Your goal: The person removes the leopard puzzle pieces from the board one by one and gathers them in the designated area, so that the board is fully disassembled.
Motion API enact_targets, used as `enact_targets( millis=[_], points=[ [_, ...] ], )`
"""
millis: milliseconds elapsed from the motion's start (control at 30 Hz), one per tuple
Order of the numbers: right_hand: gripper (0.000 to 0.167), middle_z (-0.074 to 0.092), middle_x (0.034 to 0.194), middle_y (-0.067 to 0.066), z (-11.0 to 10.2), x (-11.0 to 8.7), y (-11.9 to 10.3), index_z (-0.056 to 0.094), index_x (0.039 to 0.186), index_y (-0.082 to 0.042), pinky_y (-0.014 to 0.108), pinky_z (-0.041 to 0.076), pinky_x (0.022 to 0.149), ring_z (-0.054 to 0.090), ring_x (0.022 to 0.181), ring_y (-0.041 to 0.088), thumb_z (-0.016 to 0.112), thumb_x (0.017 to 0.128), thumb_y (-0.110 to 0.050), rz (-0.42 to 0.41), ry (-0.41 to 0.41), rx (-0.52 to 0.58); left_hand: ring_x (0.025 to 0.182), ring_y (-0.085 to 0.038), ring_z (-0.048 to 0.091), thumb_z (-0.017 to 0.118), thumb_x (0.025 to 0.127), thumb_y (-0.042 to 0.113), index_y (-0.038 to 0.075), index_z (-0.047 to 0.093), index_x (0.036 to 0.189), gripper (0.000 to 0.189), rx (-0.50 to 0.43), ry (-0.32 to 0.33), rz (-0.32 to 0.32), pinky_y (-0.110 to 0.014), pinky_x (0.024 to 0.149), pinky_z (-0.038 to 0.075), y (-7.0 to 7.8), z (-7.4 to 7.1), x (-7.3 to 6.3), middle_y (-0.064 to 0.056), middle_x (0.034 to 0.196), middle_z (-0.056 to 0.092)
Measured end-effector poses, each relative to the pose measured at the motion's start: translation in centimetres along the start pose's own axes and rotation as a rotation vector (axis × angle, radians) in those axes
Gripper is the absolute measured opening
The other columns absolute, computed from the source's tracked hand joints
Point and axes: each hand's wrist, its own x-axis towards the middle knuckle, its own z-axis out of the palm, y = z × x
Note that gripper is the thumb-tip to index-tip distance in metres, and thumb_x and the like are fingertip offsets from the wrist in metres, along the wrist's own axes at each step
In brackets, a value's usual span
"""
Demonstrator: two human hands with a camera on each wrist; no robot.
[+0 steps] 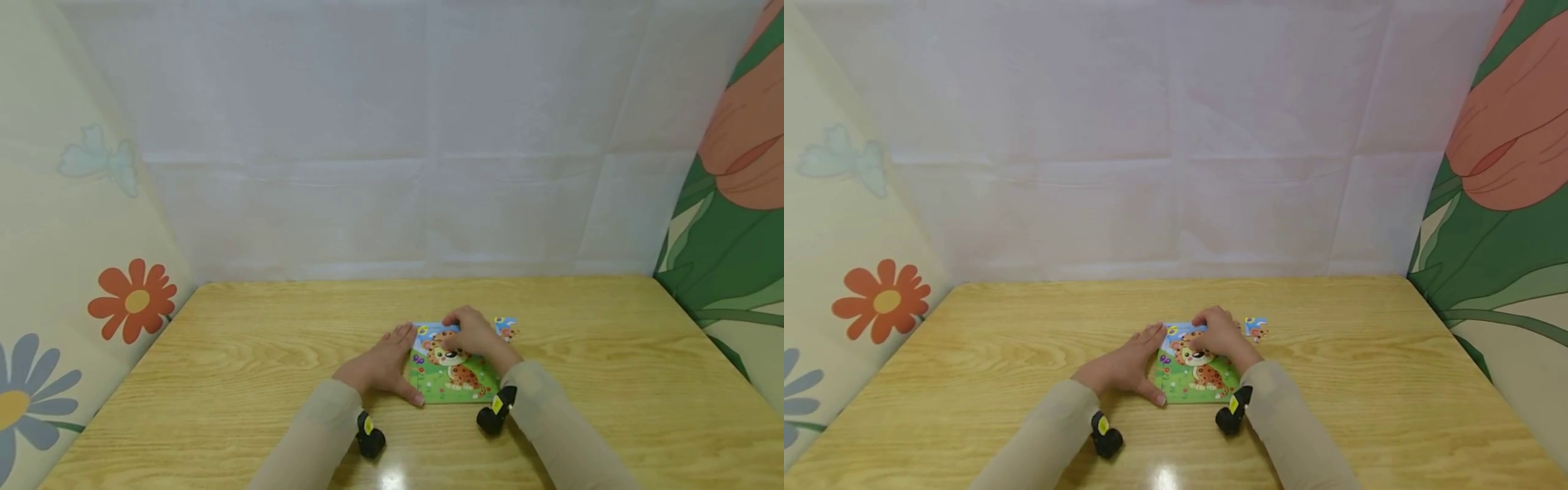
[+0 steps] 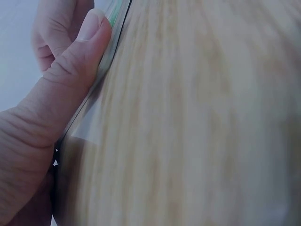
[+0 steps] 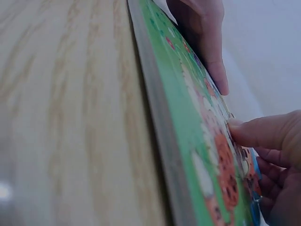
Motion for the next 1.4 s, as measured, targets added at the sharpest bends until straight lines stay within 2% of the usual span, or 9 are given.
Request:
enact_targets(
  millis=[300,500,700,800,967,1167,1400],
  points=[
    [0.028,0.057,0.098,0.007,0.0,-0.3,-0.3,0.065,0.1,-0.005,0.04,0.047,0.085,0.053,0.09,0.02,0.074,0.074,-0.01,-0.113,0.033,-0.039,0.143,-0.029,0.003,0.08,0.059,0.056,-0.001,0.01,0.147,0.126,0.004,0.004,0.0,-0.042,0.117,0.006,-0.1,0.0,0.0,-0.017,0.155,0.005],
    [0.027,0.058,0.101,0.006,-0.1,-0.5,-0.2,0.066,0.098,-0.009,0.04,0.048,0.085,0.054,0.093,0.021,0.076,0.074,-0.011,-0.099,0.053,-0.021,0.143,-0.03,0.004,0.08,0.059,0.056,-0.002,0.01,0.147,0.127,0.013,0.011,0.015,-0.043,0.116,0.007,-0.1,0.1,0.1,-0.019,0.154,0.006],
    [0.034,0.062,0.102,0.004,-0.4,-0.7,0.0,0.067,0.103,-0.011,0.039,0.05,0.081,0.057,0.093,0.02,0.079,0.072,-0.013,-0.078,0.075,0.022,0.142,-0.03,0.004,0.079,0.058,0.057,-0.002,0.01,0.147,0.127,0.013,0.014,0.016,-0.043,0.116,0.007,0.0,0.2,0.1,-0.019,0.154,0.006],
    [0.029,0.064,0.097,0.001,-0.5,-0.5,0.2,0.068,0.099,-0.013,0.036,0.05,0.076,0.057,0.086,0.017,0.079,0.072,-0.013,-0.087,0.08,0.016,0.143,-0.03,0.004,0.079,0.058,0.057,-0.002,0.01,0.147,0.127,0.009,0.014,0.013,-0.043,0.116,0.007,0.0,0.2,0.1,-0.018,0.154,0.006],
    [0.018,0.065,0.093,0.0,-0.6,-0.2,0.3,0.07,0.095,-0.014,0.035,0.05,0.078,0.057,0.083,0.015,0.073,0.078,-0.011,-0.101,0.089,0.022,0.142,-0.031,0.004,0.079,0.058,0.057,-0.003,0.01,0.147,0.127,0.012,0.016,0.019,-0.044,0.116,0.007,0.0,0.1,0.1,-0.019,0.154,0.006],
    [0.016,0.066,0.094,0.004,-0.8,-0.2,0.6,0.069,0.1,-0.009,0.034,0.051,0.079,0.059,0.085,0.016,0.065,0.085,-0.009,-0.035,0.085,0.183,0.142,-0.03,0.005,0.08,0.057,0.056,-0.003,0.01,0.147,0.128,0.013,0.022,0.02,-0.043,0.116,0.007,0.0,0.1,0.0,-0.019,0.154,0.006],
    [0.02,0.064,0.092,0.008,-1.4,-0.5,0.2,0.066,0.104,-0.002,0.028,0.052,0.067,0.058,0.078,0.016,0.064,0.085,-0.009,0.03,0.1,0.388,0.142,-0.03,0.005,0.08,0.058,0.057,-0.003,0.01,0.147,0.127,0.019,0.024,0.018,-0.043,0.116,0.008,-0.1,0.1,0.0,-0.019,0.154,0.006]
  ],
)
